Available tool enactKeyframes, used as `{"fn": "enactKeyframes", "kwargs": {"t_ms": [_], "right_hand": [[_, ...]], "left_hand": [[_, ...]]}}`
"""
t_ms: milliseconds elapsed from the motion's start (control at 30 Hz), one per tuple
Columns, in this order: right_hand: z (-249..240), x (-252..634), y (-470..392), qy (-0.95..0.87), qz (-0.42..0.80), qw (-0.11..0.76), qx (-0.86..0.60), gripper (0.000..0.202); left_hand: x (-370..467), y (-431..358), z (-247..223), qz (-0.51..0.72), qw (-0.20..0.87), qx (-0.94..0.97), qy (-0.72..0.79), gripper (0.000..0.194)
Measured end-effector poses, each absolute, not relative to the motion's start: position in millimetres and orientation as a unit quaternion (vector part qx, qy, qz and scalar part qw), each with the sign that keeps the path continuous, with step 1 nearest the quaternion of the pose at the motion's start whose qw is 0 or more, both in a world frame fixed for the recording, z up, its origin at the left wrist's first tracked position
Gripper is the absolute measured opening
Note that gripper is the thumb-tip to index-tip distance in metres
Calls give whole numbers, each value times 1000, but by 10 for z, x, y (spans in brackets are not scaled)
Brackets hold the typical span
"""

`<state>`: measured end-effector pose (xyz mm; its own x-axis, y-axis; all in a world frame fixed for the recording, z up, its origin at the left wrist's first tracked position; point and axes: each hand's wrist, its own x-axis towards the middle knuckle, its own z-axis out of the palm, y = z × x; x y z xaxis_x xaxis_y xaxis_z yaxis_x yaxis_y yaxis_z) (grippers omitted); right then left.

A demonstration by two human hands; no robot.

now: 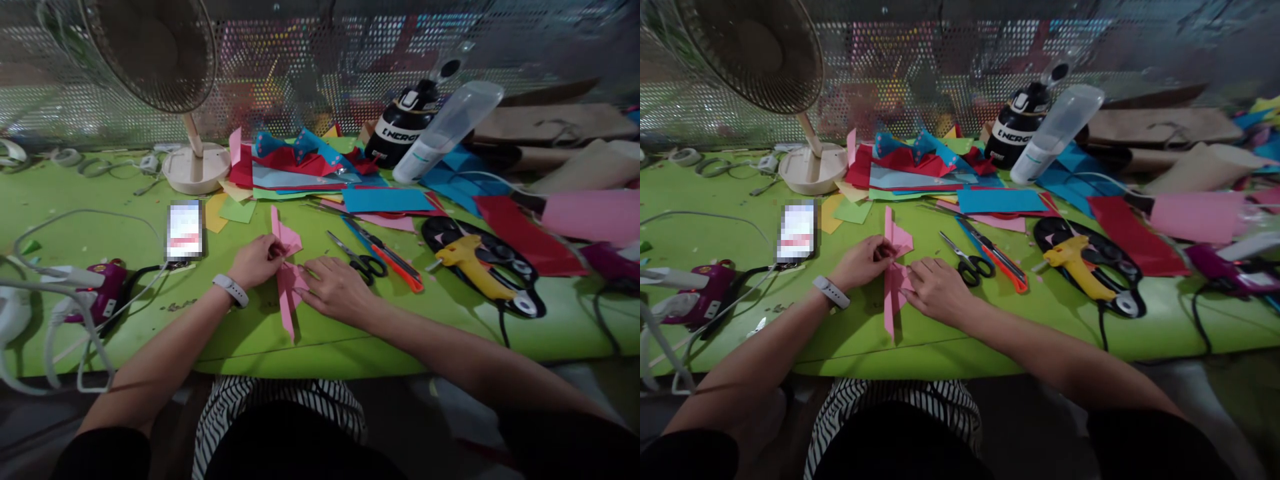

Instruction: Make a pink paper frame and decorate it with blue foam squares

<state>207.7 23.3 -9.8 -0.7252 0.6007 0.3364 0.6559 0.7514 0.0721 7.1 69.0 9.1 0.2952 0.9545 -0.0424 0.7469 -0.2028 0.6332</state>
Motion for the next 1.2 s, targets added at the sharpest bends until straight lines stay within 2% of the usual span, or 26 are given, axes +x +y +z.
{"fn": "enactKeyframes", "kwargs": {"t_ms": [1200], "right_hand": [[-103, 2080, 232, -922, -108, 152, -338, 38]], "left_hand": [[69, 690, 109, 179, 295, 756, 556, 14]]}}
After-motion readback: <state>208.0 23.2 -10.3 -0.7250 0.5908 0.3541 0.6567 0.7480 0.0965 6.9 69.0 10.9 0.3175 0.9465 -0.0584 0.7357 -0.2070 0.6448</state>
